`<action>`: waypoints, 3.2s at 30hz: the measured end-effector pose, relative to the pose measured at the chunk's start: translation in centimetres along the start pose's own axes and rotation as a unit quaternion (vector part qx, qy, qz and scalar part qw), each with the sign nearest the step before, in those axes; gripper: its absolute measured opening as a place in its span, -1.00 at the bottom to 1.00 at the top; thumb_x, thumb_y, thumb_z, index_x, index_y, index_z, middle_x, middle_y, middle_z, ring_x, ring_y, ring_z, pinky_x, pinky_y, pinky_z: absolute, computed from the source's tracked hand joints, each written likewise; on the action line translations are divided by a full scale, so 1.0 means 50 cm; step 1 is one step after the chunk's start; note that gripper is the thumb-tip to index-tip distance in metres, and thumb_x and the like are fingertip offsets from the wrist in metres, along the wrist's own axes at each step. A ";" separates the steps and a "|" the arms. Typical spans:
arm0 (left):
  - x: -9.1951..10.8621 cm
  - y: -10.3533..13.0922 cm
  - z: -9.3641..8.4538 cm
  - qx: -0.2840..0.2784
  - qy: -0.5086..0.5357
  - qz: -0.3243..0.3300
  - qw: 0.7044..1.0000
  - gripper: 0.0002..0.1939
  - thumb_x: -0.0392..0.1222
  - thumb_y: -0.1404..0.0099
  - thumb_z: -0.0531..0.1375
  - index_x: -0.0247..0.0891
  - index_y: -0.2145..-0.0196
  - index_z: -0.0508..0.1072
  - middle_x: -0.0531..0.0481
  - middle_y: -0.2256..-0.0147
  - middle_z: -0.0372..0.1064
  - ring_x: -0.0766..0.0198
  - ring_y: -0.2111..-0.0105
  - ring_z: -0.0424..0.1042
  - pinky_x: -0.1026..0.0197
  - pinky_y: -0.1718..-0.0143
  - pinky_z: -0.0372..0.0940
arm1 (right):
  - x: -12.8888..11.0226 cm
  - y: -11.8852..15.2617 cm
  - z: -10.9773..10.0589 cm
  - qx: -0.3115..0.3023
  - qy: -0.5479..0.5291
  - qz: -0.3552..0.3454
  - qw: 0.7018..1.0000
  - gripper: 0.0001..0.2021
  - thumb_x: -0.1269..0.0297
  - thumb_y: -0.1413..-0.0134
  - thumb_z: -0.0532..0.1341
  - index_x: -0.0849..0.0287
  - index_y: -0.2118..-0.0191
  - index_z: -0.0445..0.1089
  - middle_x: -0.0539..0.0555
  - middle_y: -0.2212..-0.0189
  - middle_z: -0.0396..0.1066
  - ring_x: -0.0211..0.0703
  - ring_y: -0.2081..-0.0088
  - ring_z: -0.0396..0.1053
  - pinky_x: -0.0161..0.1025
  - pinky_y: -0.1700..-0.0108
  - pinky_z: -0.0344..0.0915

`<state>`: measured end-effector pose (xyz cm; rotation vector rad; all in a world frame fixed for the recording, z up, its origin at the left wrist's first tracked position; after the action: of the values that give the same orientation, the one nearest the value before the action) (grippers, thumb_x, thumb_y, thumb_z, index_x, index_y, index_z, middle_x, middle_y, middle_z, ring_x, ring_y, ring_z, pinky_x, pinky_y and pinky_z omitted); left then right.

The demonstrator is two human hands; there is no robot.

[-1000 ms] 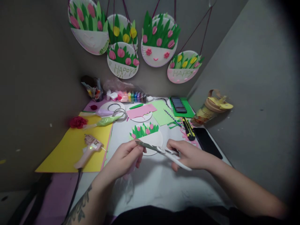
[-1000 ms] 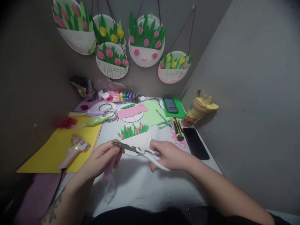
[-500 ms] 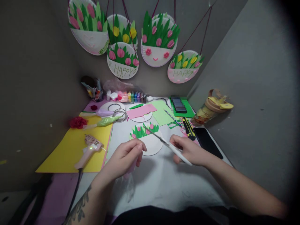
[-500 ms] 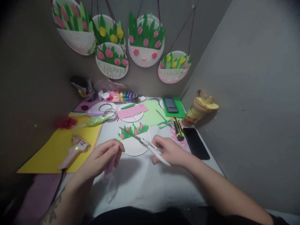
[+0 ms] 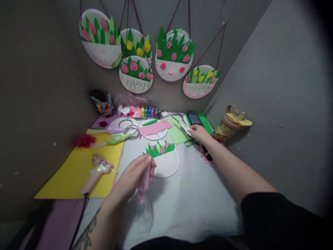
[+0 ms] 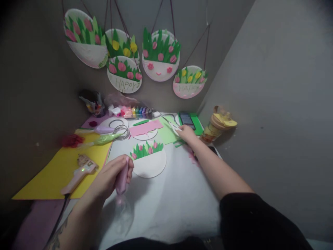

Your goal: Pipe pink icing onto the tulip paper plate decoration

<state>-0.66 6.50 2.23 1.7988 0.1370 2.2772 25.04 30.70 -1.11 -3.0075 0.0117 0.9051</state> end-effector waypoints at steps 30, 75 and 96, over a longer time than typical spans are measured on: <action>0.003 0.004 -0.028 0.127 0.181 0.083 0.972 -0.70 -0.04 0.00 0.40 -0.29 0.35 0.57 -0.04 0.37 0.49 0.35 0.37 0.44 0.35 0.31 0.31 | -0.312 0.484 0.180 -0.375 -0.497 -0.192 0.759 -0.35 -0.12 0.09 0.32 0.12 -0.04 0.14 0.18 0.05 0.29 -0.09 0.13 0.33 -0.17 0.16 0.29; 0.065 0.052 0.008 0.157 -0.153 0.309 0.925 -0.72 -0.08 -0.09 0.32 -0.21 0.23 0.54 -0.14 0.19 0.49 0.11 0.15 0.43 0.07 0.05 0.29 | -0.294 0.507 0.175 -0.339 -0.681 -0.066 0.646 -0.19 -0.46 0.25 0.13 -0.05 -0.08 0.28 0.14 -0.03 0.33 0.04 0.03 0.34 -0.02 0.06 0.30; -0.030 -0.057 -0.174 0.144 -0.644 0.012 0.751 -0.78 -0.34 -0.15 0.10 -0.27 0.33 0.54 -0.16 0.31 0.46 0.11 0.29 0.41 0.19 0.25 0.22 | -0.031 0.294 0.097 -0.039 -0.856 0.146 0.495 -0.60 0.08 -0.28 -0.11 0.13 0.38 0.36 -0.01 0.56 0.38 -0.31 0.53 0.38 -0.29 0.40 0.38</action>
<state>-8.40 9.49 -1.89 3.0406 0.1979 0.5678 20.97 16.02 -4.28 -0.7494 0.4300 3.1788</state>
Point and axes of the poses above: each hand's wrist, its own y-axis away from the middle knuckle, its own z-axis out of the palm, x = y × z, the point moved 10 cm from there along -y, towards the middle knuckle
